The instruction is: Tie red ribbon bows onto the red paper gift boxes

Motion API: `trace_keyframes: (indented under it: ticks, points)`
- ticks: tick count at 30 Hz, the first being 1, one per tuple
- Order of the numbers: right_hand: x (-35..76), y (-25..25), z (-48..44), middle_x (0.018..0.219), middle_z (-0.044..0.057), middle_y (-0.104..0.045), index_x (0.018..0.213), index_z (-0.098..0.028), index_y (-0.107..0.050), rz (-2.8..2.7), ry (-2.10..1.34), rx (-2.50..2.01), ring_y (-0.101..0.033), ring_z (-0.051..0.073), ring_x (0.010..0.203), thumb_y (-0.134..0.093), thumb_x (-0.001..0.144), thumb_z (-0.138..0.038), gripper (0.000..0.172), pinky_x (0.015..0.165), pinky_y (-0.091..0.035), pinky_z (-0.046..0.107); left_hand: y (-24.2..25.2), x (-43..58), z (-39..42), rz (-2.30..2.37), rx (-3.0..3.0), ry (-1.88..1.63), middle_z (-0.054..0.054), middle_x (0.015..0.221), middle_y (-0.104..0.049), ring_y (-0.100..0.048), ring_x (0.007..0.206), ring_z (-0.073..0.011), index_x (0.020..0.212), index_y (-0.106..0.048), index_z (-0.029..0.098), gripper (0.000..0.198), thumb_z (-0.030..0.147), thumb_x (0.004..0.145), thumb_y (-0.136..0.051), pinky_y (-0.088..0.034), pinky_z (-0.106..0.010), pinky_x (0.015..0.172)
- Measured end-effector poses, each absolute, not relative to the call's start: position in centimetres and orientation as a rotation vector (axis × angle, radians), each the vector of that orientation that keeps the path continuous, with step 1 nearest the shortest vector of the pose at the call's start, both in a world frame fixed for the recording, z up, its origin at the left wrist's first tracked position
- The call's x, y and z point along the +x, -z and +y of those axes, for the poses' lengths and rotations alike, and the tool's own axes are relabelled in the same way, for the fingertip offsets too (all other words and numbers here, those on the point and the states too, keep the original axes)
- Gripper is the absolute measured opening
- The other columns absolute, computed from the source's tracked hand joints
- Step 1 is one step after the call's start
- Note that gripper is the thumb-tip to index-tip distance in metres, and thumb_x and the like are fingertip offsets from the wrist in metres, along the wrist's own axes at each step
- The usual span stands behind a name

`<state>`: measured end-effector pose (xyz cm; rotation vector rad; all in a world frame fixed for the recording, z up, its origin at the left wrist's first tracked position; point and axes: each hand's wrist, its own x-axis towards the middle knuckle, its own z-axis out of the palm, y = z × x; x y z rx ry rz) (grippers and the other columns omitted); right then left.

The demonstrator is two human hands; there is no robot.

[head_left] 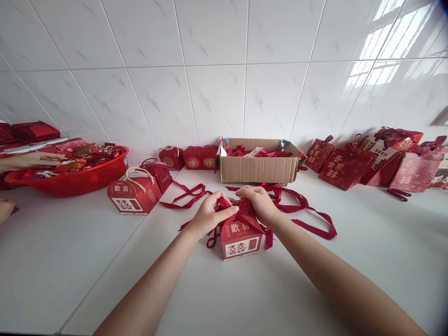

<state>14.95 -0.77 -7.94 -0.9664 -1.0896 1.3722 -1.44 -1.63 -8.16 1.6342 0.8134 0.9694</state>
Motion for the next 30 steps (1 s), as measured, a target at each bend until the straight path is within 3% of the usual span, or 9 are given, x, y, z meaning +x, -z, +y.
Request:
trace_keyframes:
  ticks: [4, 8, 11, 18, 22, 25, 30]
  points:
    - [15.8, 7.3, -1.0, 0.055, -0.001, -0.051, 0.052, -0.016, -0.055, -1.283, -1.385, -0.989, -0.047, 0.012, 0.056, -0.066, 0.068, -0.043, 0.033, 0.059, -0.037, 0.027, 8.2, -1.7, -1.4, 0.776, 1.608, -0.963, -0.004, 0.086, -0.066, -0.059, 0.089, -0.0187, 0.069, -0.053, 0.017, 0.023, 0.035, 0.082, -0.059, -0.043, -0.031, 0.079]
    - [16.6, 6.9, -1.1, 0.051, -0.005, -0.038, 0.048, -0.017, -0.041, -1.511, -1.321, -0.994, -0.034, 0.008, 0.050, -0.062, 0.073, -0.050, 0.046, 0.052, -0.029, 0.025, 8.3, -1.8, -1.2, 0.746, 1.579, -0.962, -0.006, 0.098, -0.067, -0.058, 0.095, -0.0200, 0.062, -0.054, 0.015, 0.027, 0.034, 0.080, -0.060, -0.040, -0.031, 0.084]
    - [17.0, 6.4, -1.3, 0.052, -0.006, -0.035, 0.051, -0.017, -0.041, -1.630, -1.232, -1.034, -0.029, 0.007, 0.049, -0.061, 0.073, -0.054, 0.048, 0.050, -0.025, 0.025, 8.2, -1.8, -1.2, 0.730, 1.518, -0.976, -0.005, 0.100, -0.066, -0.057, 0.092, -0.0184, 0.057, -0.054, 0.015, 0.029, 0.034, 0.078, -0.063, -0.040, -0.028, 0.082]
    - [17.5, 5.5, -1.5, 0.058, -0.002, -0.048, 0.063, -0.015, -0.057, -1.771, -1.141, -1.114, -0.040, 0.009, 0.053, -0.051, 0.079, -0.059, 0.047, 0.053, -0.033, 0.025, 7.8, -1.5, -1.6, 0.707, 1.360, -0.934, -0.001, 0.067, -0.063, -0.057, 0.065, -0.0137, 0.089, -0.067, 0.016, 0.028, 0.040, 0.084, -0.054, -0.041, -0.024, 0.064]
    - [17.6, 5.7, -1.2, 0.063, 0.000, -0.054, 0.067, -0.015, -0.057, -1.766, -1.083, -1.106, -0.046, 0.010, 0.056, -0.052, 0.080, -0.058, 0.045, 0.054, -0.036, 0.025, 7.8, -1.4, -1.5, 0.717, 1.352, -0.947, -0.004, 0.071, -0.065, -0.058, 0.068, -0.0149, 0.089, -0.069, 0.014, 0.030, 0.038, 0.085, -0.051, -0.042, -0.024, 0.063]
    - [17.8, 5.6, -1.1, 0.075, 0.002, -0.061, 0.076, -0.017, -0.057, -1.735, -1.049, -1.071, -0.056, 0.013, 0.067, -0.051, 0.082, -0.054, 0.039, 0.062, -0.043, 0.026, 7.9, -1.4, -1.5, 0.737, 1.345, -0.930, -0.004, 0.069, -0.065, -0.059, 0.069, -0.0164, 0.089, -0.069, 0.014, 0.031, 0.038, 0.085, -0.049, -0.043, -0.025, 0.064]
    - [18.5, 4.3, -1.7, 0.079, 0.003, -0.062, 0.080, -0.017, -0.061, -1.840, -0.872, -1.101, -0.059, 0.015, 0.072, -0.051, 0.085, -0.045, 0.030, 0.066, -0.046, 0.029, 8.0, -1.3, -1.6, 0.729, 1.321, -0.950, -0.006, 0.076, -0.069, -0.061, 0.073, -0.0180, 0.075, -0.067, 0.014, 0.032, 0.040, 0.085, -0.050, -0.044, -0.028, 0.072]
